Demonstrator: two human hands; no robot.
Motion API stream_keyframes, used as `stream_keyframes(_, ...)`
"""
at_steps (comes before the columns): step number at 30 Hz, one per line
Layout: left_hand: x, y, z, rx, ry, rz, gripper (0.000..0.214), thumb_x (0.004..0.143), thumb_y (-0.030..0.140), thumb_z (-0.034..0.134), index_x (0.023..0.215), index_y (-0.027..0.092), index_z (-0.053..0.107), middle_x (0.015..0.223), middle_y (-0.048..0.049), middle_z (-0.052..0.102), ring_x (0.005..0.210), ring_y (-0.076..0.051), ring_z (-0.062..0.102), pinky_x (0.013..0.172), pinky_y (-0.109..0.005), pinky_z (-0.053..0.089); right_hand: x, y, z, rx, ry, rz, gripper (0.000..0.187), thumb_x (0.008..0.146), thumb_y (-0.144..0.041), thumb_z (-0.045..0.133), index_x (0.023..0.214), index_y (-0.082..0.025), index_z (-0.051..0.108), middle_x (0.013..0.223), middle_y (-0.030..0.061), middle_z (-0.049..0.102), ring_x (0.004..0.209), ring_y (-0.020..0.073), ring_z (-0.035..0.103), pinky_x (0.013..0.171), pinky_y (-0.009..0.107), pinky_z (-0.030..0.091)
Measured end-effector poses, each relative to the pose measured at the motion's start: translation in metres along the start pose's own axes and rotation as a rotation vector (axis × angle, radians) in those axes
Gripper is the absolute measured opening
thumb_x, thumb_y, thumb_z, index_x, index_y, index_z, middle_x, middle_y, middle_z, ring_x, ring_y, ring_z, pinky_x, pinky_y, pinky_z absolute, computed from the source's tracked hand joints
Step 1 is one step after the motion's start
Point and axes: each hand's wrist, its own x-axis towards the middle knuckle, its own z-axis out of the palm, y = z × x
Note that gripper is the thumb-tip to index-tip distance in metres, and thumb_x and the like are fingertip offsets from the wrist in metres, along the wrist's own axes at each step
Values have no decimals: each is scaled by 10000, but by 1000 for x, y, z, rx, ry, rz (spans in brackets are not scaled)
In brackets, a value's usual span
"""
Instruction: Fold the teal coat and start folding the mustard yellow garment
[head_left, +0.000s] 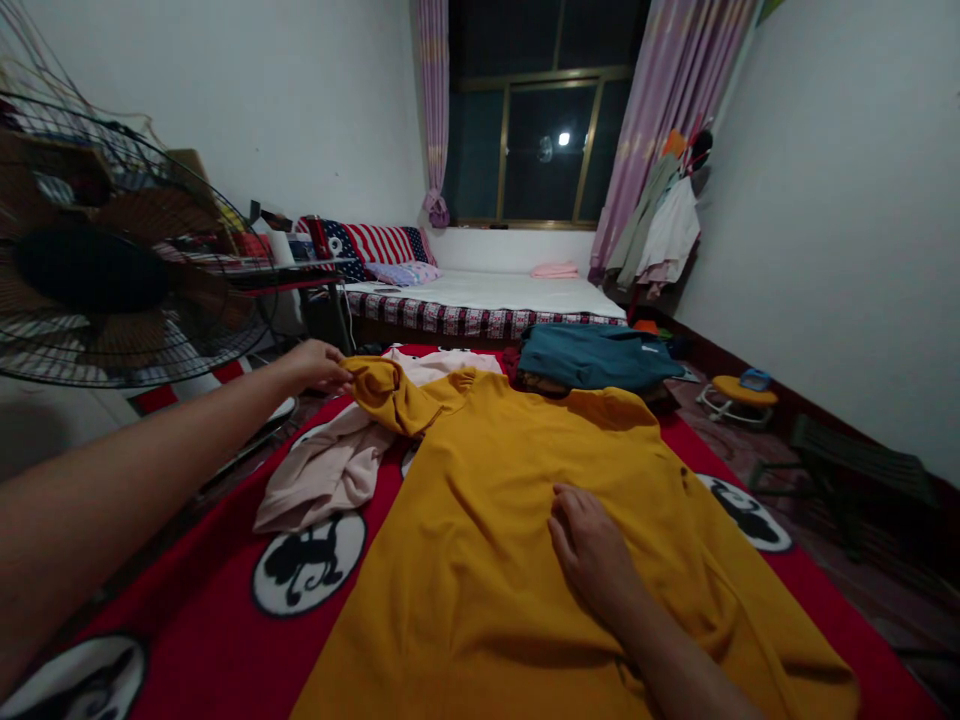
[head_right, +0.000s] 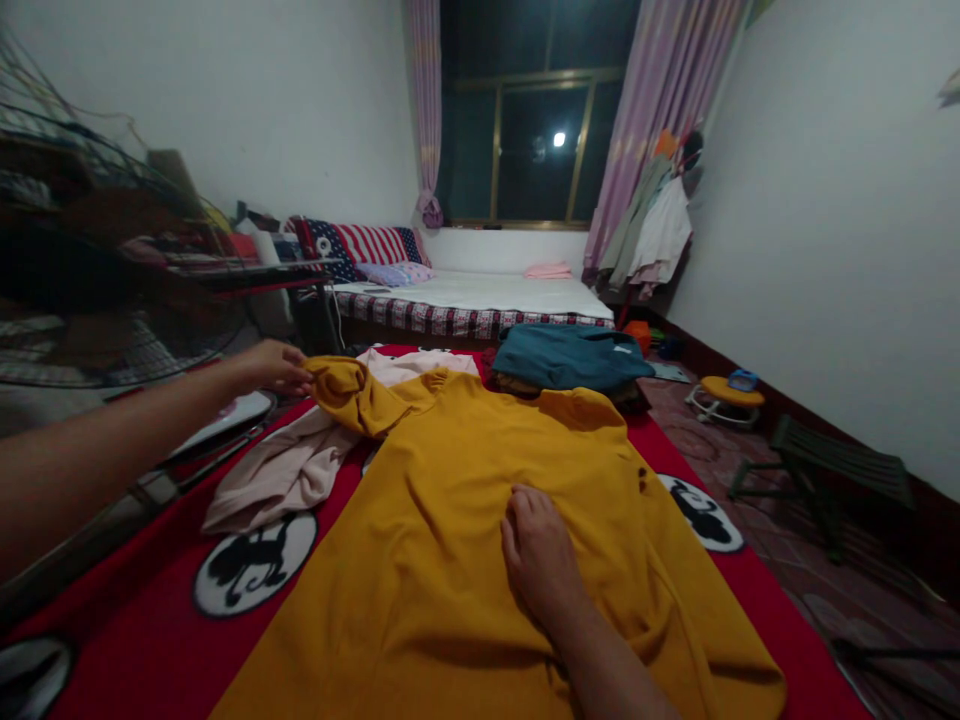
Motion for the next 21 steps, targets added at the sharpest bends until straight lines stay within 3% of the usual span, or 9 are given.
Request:
stream_keyframes(3, 22, 54, -1, 95, 108, 11, 241, 826, 261, 566, 849, 23, 593, 763, -48, 631, 864, -243, 634, 782, -352, 491, -1, 0, -1, 24, -13, 19, 132, 873, -190, 444, 951, -195, 551, 1176, 149, 594, 1130, 284, 532, 981, 467, 442)
stream_keyframes(5, 24, 97, 16, 139, 147, 152, 319, 842, 243, 504, 970, -30, 606, 941, -42, 609, 1024, -257, 574, 908, -355, 422, -2, 0, -2, 49, -17, 26, 121, 877, -189, 441, 935, -198, 547, 1182, 143, 591, 1142, 277, 525, 989, 462, 433)
stream_keyframes(6, 20, 117, 31, 180, 132, 344, 348, 849, 201, 460, 1013, -71, 604, 1020, -69, 588, 1072, -263, 548, 941, -362, 395, -3, 0, -2, 64, -16, 28, 116, 878, -188, 440, 927, -200, 545, 1179, 138, 591, 1144, 272, 524, 991, 457, 431)
stream_keyframes(9, -15, 154, 89, 128, 12, 583, 319, 786, 192, 620, 1102, 168, 653, 1172, -44, 577, 1041, -168, 579, 942, -281, 447, -4, 3, -3, 121, 0, 38, 119, 880, -183, 438, 914, -204, 550, 1172, 122, 591, 1128, 253, 539, 977, 430, 442)
stream_keyframes(11, -49, 152, 130, 47, -171, 803, 400, 786, 215, 659, 1183, 214, 616, 1292, -82, 518, 1157, -214, 535, 1001, -330, 433, -4, 5, -4, 163, 33, 48, 139, 881, -186, 433, 938, -206, 559, 1181, 118, 588, 1118, 242, 550, 970, 415, 452)
stream_keyframes(12, -65, 144, 148, 15, -213, 816, 369, 794, 221, 657, 1162, 220, 630, 1299, -91, 516, 1168, -225, 533, 1004, -345, 436, -4, 5, -4, 182, 58, 55, 150, 879, -189, 432, 952, -206, 561, 1182, 117, 588, 1115, 239, 555, 969, 410, 456)
stream_keyframes(16, -114, 93, 199, 104, -309, 562, 461, 814, 272, 642, 1268, 227, 579, 1422, -134, 436, 1268, -283, 468, 1058, -423, 397, -5, 7, -4, 255, 153, 106, 185, 848, -201, 445, 992, -204, 561, 1116, 117, 619, 1044, 234, 603, 930, 398, 494)
stream_keyframes(18, -125, 74, 212, 175, -305, 499, 506, 836, 325, 621, 1323, 220, 534, 1478, -148, 375, 1341, -309, 381, 1100, -474, 332, -4, 9, -3, 295, 173, 179, 216, 831, -211, 453, 1019, -203, 559, 1048, 115, 645, 945, 231, 646, 855, 389, 536)
stream_keyframes(21, -132, 62, 222, 224, -257, 480, 460, 885, 363, 551, 1326, 235, 533, 1497, -133, 361, 1374, -301, 336, 1125, -500, 281, 5, 23, -1, 353, 187, 309, 244, 811, -235, 471, 1033, -197, 565, 1020, 131, 669, 826, 233, 684, 753, 392, 572)
